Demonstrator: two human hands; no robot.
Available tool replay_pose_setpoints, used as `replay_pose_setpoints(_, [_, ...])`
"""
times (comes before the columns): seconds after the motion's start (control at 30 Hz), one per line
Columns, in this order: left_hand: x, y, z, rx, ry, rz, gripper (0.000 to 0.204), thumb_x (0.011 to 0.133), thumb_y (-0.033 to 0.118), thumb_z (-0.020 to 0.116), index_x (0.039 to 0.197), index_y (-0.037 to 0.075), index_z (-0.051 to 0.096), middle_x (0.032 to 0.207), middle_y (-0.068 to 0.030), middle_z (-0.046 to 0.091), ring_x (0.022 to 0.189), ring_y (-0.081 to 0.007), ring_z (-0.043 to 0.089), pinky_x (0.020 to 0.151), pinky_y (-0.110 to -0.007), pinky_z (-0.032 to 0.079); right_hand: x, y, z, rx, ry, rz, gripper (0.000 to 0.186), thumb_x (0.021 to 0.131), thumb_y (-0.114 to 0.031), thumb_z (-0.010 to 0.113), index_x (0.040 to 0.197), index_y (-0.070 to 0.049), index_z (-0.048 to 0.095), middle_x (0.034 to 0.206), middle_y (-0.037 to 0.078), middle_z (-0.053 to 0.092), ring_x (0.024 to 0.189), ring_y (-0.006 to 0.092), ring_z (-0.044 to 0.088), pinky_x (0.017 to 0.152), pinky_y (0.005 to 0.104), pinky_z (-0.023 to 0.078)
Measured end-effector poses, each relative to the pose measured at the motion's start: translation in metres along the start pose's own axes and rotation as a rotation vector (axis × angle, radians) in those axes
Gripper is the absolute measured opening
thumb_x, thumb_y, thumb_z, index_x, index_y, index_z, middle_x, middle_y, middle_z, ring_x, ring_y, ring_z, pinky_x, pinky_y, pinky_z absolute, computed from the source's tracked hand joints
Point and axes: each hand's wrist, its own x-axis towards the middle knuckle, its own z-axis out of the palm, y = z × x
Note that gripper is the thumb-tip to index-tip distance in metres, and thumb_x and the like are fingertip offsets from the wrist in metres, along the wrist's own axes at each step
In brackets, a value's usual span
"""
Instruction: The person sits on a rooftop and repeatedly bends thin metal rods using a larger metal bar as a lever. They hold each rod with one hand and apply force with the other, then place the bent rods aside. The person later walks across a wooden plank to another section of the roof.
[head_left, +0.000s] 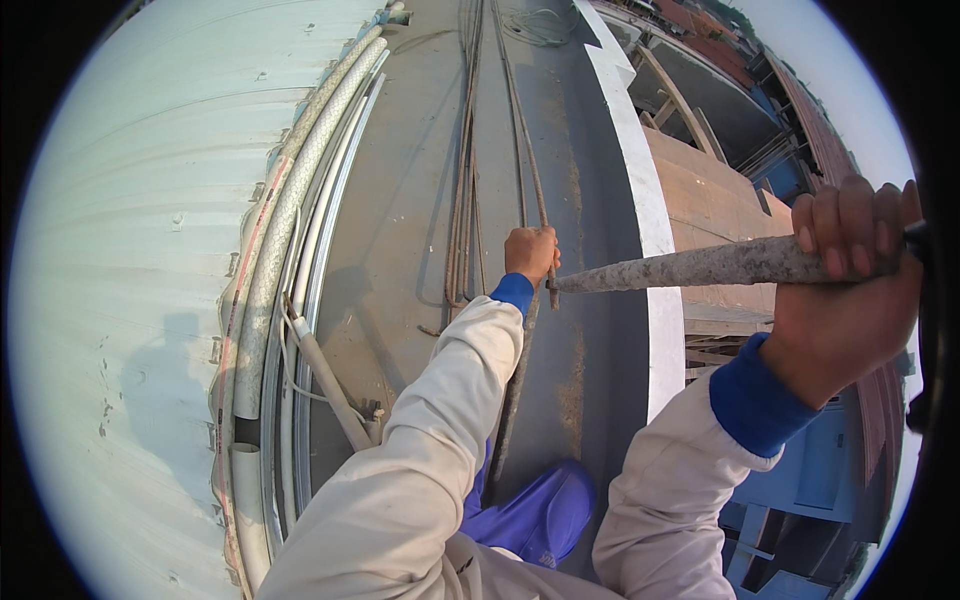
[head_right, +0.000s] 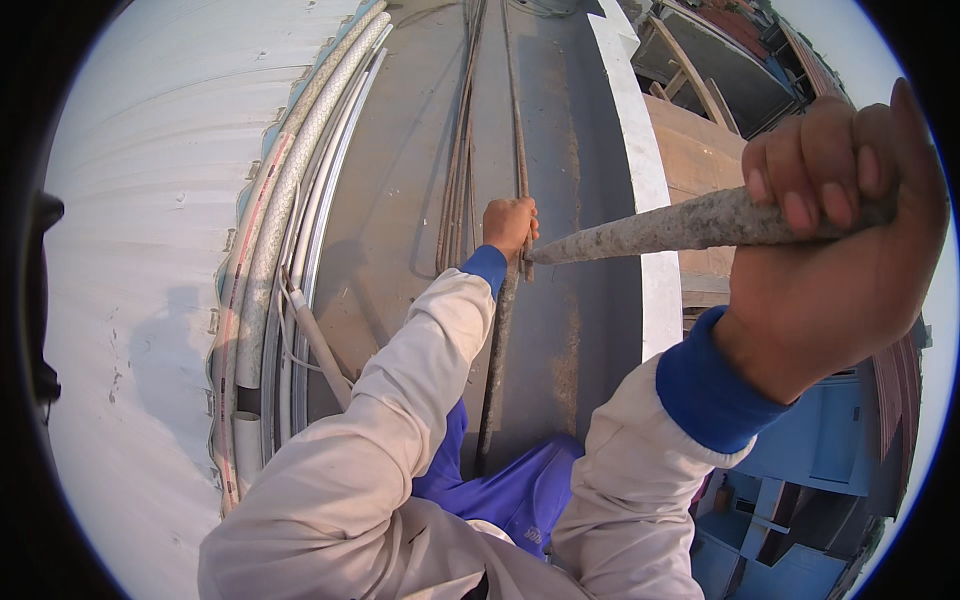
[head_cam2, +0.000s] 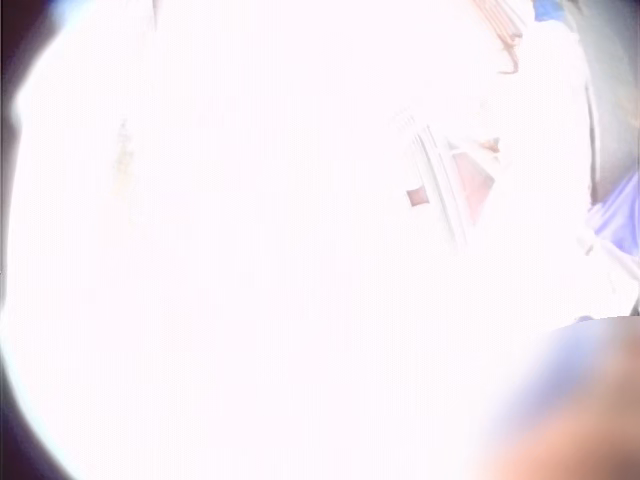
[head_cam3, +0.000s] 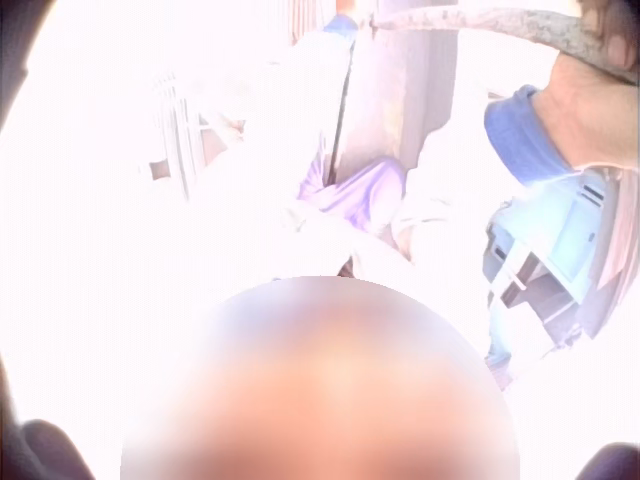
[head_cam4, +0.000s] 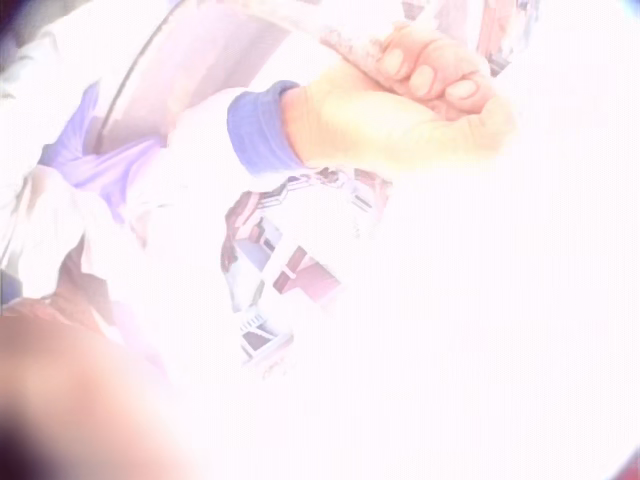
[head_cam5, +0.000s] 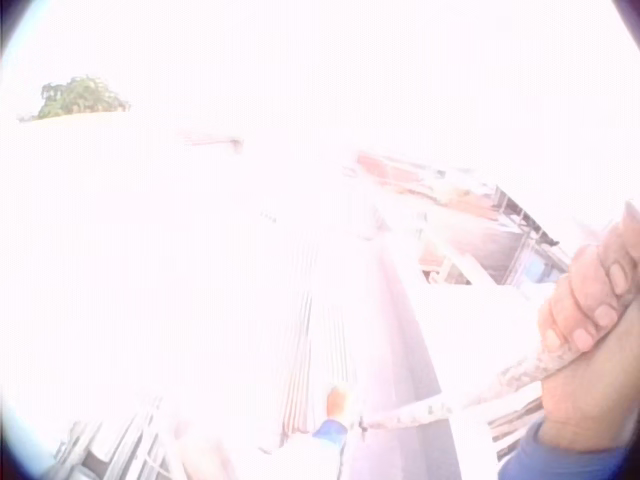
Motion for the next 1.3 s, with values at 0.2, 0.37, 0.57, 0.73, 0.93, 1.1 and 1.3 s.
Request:
replay_pose_setpoints(0.2, [0.008, -0.005, -0.005, -0.02, 0.003, -0.003, 0.026, 0.088, 0.017, 0.058, 0.075, -0.003, 0.066, 0.063, -0.0104, 0.065, 0.051, -0.0202, 0.062, 0.05, -0.035, 0.05, -0.007, 0.009, 0.015, -0.072, 0.072, -0.066, 0.034, 0.105, -0.027, 0.048, 0.074, -0.016, 0.038, 0.061, -0.004, 0.033, 0.052, 0.0068, 0.032, 0.056, 0.0276, 0.032])
replay_pose_setpoints(0.37, [0.009, -0.007, -0.001, 0.015, 0.024, -0.002, 0.027, 0.088, 0.018, 0.059, 0.072, -0.004, 0.065, 0.061, -0.0111, 0.064, 0.049, -0.0206, 0.061, 0.05, -0.036, 0.049, -0.012, 0.006, 0.019, -0.092, 0.172, -0.096, 0.041, 0.099, -0.033, 0.06, 0.069, -0.013, 0.04, 0.056, 0.001, 0.039, 0.045, 0.0093, 0.037, 0.046, 0.0257, 0.035])
replay_pose_setpoints(0.57, [0.014, -0.007, -0.002, 0.066, 0.022, 0.019, 0.028, 0.087, 0.019, 0.06, 0.071, -0.003, 0.065, 0.059, -0.0109, 0.063, 0.049, -0.0209, 0.062, 0.049, -0.036, 0.049, -0.022, 0.002, 0.015, -0.063, 0.196, -0.088, 0.038, 0.096, -0.03, 0.063, 0.069, -0.011, 0.044, 0.057, 0.002, 0.041, 0.045, 0.0099, 0.037, 0.045, 0.0263, 0.037])
replay_pose_setpoints(0.73, [0.015, -0.012, 0.011, 0.113, 0.03, 0.03, 0.026, 0.087, 0.018, 0.06, 0.071, -0.002, 0.065, 0.061, -0.0116, 0.064, 0.049, -0.0212, 0.062, 0.05, -0.036, 0.05, -0.066, -0.007, -0.008, -0.028, 0.163, -0.125, 0.037, 0.096, -0.027, 0.065, 0.07, -0.011, 0.044, 0.056, 0.003, 0.043, 0.046, 0.0123, 0.04, 0.048, 0.0289, 0.04])
replay_pose_setpoints(0.93, [0.018, -0.019, 0.023, 0.019, 0.01, 0.012, 0.024, 0.087, 0.018, 0.062, 0.075, -0.003, 0.067, 0.063, -0.011, 0.064, 0.051, -0.0208, 0.062, 0.05, -0.035, 0.052, -0.177, -0.023, -0.037, -0.057, 0.167, -0.25, 0.032, 0.096, -0.029, 0.067, 0.076, -0.01, 0.049, 0.058, 0.004, 0.048, 0.048, 0.0161, 0.044, 0.056, 0.037, 0.045])
replay_pose_setpoints(1.1, [0.02, -0.017, 0.021, 0.028, -0.004, 0.058, 0.024, 0.088, 0.016, 0.06, 0.075, -0.003, 0.066, 0.065, -0.0113, 0.065, 0.052, -0.0216, 0.063, 0.051, -0.035, 0.052, -0.193, -0.025, -0.051, -0.032, 0.181, -0.228, 0.034, 0.096, -0.031, 0.068, 0.075, -0.011, 0.05, 0.06, 0.004, 0.049, 0.052, 0.0173, 0.047, 0.061, 0.0378, 0.046])
replay_pose_setpoints(1.3, [0.019, -0.025, 0.014, 0.027, 0.005, 0.009, 0.028, 0.091, 0.019, 0.058, 0.077, -0.003, 0.067, 0.065, -0.0116, 0.067, 0.053, -0.0224, 0.065, 0.053, -0.035, 0.053, -0.157, -0.023, -0.047, -0.037, 0.125, -0.233, 0.037, 0.104, -0.029, 0.048, 0.071, -0.015, 0.039, 0.057, 0.001, 0.042, 0.048, 0.0124, 0.041, 0.057, 0.0342, 0.044])
